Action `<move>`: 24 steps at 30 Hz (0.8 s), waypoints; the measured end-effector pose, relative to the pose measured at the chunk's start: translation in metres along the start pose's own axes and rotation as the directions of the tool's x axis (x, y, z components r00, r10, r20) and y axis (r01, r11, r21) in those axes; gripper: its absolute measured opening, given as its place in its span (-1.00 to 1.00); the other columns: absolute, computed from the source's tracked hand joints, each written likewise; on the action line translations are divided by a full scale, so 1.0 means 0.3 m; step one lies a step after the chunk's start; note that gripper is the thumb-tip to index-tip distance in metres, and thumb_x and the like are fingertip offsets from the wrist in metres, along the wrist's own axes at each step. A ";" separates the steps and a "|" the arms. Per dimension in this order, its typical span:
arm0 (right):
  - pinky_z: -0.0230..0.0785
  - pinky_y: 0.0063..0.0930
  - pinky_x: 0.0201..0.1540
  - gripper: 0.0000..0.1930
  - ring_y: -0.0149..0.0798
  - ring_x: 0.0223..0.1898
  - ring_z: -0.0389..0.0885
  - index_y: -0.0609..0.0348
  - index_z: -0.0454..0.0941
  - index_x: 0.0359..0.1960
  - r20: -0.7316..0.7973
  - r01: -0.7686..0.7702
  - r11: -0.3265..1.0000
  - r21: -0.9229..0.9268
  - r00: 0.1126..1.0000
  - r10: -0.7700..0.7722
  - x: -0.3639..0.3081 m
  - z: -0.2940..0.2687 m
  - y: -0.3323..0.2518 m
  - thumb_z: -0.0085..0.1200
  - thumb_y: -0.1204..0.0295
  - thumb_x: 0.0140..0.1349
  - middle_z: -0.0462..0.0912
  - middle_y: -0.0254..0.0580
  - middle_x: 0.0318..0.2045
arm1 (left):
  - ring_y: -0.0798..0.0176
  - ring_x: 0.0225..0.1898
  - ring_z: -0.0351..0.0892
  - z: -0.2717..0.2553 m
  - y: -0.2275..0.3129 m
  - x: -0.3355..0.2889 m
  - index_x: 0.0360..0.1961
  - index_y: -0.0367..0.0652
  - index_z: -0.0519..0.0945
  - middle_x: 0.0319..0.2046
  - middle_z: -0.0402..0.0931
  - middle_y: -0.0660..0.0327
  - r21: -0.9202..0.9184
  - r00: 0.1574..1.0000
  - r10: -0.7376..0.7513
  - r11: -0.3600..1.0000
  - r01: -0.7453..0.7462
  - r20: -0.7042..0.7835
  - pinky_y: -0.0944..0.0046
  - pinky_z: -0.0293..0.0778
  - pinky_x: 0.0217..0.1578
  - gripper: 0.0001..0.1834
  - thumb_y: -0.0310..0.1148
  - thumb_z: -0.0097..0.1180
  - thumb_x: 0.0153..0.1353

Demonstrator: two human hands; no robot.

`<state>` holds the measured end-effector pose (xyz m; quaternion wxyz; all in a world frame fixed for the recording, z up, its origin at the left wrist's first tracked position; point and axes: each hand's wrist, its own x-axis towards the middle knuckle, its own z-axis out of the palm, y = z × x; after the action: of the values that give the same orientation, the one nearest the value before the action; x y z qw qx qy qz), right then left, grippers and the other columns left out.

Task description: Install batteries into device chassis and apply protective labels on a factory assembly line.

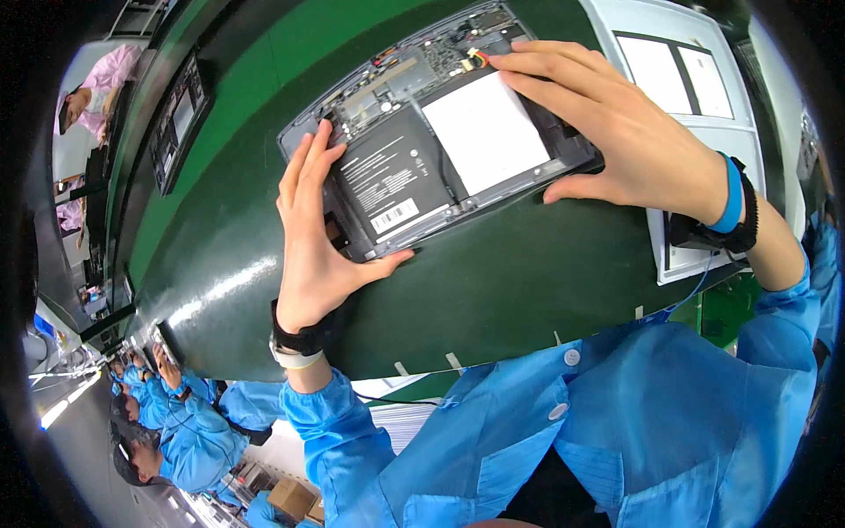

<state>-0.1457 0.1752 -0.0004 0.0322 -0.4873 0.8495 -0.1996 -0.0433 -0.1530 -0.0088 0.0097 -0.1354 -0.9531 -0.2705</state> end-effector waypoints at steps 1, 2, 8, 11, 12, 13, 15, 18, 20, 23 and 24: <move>0.22 -0.09 0.43 0.08 0.11 0.41 0.26 0.27 0.32 0.37 -0.014 -0.010 1.000 -0.008 1.000 0.010 0.004 0.004 0.002 0.56 0.33 -0.34 0.32 -0.04 0.41 | -0.17 0.51 0.04 0.006 -0.005 0.002 0.31 -0.24 0.33 0.48 0.15 -0.03 -0.010 1.000 0.014 1.000 -0.014 -0.009 -0.12 0.03 0.40 0.18 -0.23 0.66 -0.45; 0.23 -0.10 0.42 0.07 0.10 0.41 0.27 0.27 0.34 0.36 -0.026 -0.021 1.000 -0.018 0.999 0.020 0.007 0.007 0.004 0.56 0.33 -0.35 0.33 -0.06 0.41 | -0.19 0.50 0.04 0.009 -0.010 0.002 0.31 -0.25 0.34 0.48 0.15 -0.05 -0.005 1.000 0.019 1.000 -0.019 -0.007 -0.13 0.03 0.40 0.18 -0.22 0.66 -0.45; 0.26 -0.08 0.40 0.06 0.11 0.37 0.33 0.25 0.41 0.32 0.019 -0.027 1.000 -0.013 0.999 0.027 0.010 0.006 0.030 0.55 0.29 -0.41 0.36 -0.08 0.41 | -0.21 0.50 0.05 0.000 -0.006 0.007 0.31 -0.25 0.33 0.49 0.13 -0.08 0.000 1.000 -0.006 1.000 0.006 0.018 -0.19 0.03 0.38 0.16 -0.24 0.64 -0.43; 0.25 -0.07 0.40 0.06 0.12 0.37 0.33 0.25 0.41 0.34 0.070 -0.006 0.999 -0.043 0.998 0.009 0.014 -0.003 0.034 0.53 0.28 -0.39 0.33 -0.08 0.43 | -0.22 0.50 0.06 0.001 -0.014 0.005 0.31 -0.27 0.33 0.49 0.12 -0.09 0.017 1.000 -0.004 1.000 0.004 0.029 -0.21 0.03 0.37 0.15 -0.24 0.64 -0.41; 0.25 -0.07 0.41 0.05 0.12 0.37 0.32 0.25 0.40 0.35 0.082 0.014 0.999 -0.042 0.997 -0.011 0.015 -0.007 0.035 0.52 0.27 -0.37 0.32 -0.07 0.44 | -0.22 0.50 0.06 -0.001 -0.015 0.004 0.31 -0.27 0.33 0.49 0.12 -0.09 0.014 1.000 -0.004 1.000 0.004 0.031 -0.21 0.03 0.37 0.15 -0.24 0.64 -0.41; 0.25 -0.07 0.41 0.05 0.12 0.37 0.32 0.25 0.40 0.35 0.084 0.012 0.999 -0.042 0.996 -0.008 0.015 -0.003 0.032 0.52 0.27 -0.37 0.32 -0.07 0.44 | -0.22 0.50 0.04 -0.003 -0.014 0.003 0.33 -0.28 0.32 0.49 0.11 -0.09 0.021 0.999 -0.013 1.000 0.012 0.045 -0.22 0.02 0.38 0.16 -0.23 0.64 -0.39; 0.23 -0.06 0.42 0.02 0.12 0.38 0.31 0.26 0.37 0.37 0.070 -0.009 1.000 -0.018 0.998 0.010 0.011 0.008 0.020 0.49 0.27 -0.27 0.30 -0.06 0.45 | -0.22 0.51 0.03 -0.005 -0.012 -0.001 0.35 -0.28 0.31 0.50 0.10 -0.10 0.028 0.998 -0.018 0.999 0.016 0.058 -0.23 0.01 0.38 0.17 -0.22 0.63 -0.37; 0.21 -0.05 0.42 0.00 0.13 0.44 0.23 0.30 0.31 0.40 0.112 -0.024 0.999 -0.027 0.993 0.027 0.009 0.000 0.003 0.45 0.22 -0.15 0.24 0.01 0.47 | -0.18 0.54 0.00 -0.012 0.035 -0.015 0.42 -0.35 0.25 0.50 0.12 -0.06 0.273 0.989 -0.058 0.962 0.019 0.134 -0.17 -0.02 0.44 0.28 -0.14 0.63 -0.38; 0.19 -0.03 0.42 0.03 0.13 0.50 0.13 0.34 0.25 0.43 0.170 -0.029 0.998 -0.062 0.985 0.039 0.012 -0.008 -0.003 0.41 0.12 -0.11 0.18 0.07 0.49 | -0.19 0.52 0.05 0.003 0.069 -0.052 0.41 -0.36 0.27 0.48 0.16 -0.05 0.349 0.988 -0.029 0.937 -0.026 0.152 -0.21 -0.03 0.46 0.16 -0.15 0.56 -0.24; 0.07 0.04 0.47 0.03 0.17 0.52 0.10 0.35 0.20 0.45 0.252 -0.008 0.997 -0.077 0.967 0.027 0.023 -0.031 -0.002 0.28 -0.06 0.02 0.15 0.09 0.50 | -0.20 0.50 0.12 0.030 0.091 -0.070 0.39 -0.36 0.31 0.46 0.20 -0.09 0.344 0.988 -0.002 0.937 -0.052 0.155 -0.19 0.07 0.45 0.05 -0.19 0.50 -0.14; 0.07 0.04 0.47 0.03 0.17 0.52 0.10 0.35 0.20 0.45 0.251 -0.006 0.997 -0.075 0.968 0.024 0.036 -0.034 -0.006 0.28 -0.06 0.02 0.15 0.09 0.50 | -0.21 0.49 0.13 0.035 0.094 -0.067 0.38 -0.37 0.31 0.45 0.20 -0.14 0.338 0.987 0.008 0.939 -0.063 0.162 -0.18 0.10 0.44 0.05 -0.16 0.50 -0.14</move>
<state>-0.1524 0.1685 0.0112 0.1234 -0.5030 0.8490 -0.1047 -0.0161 -0.1297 -0.0051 -0.0378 -0.1700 -0.9807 -0.0889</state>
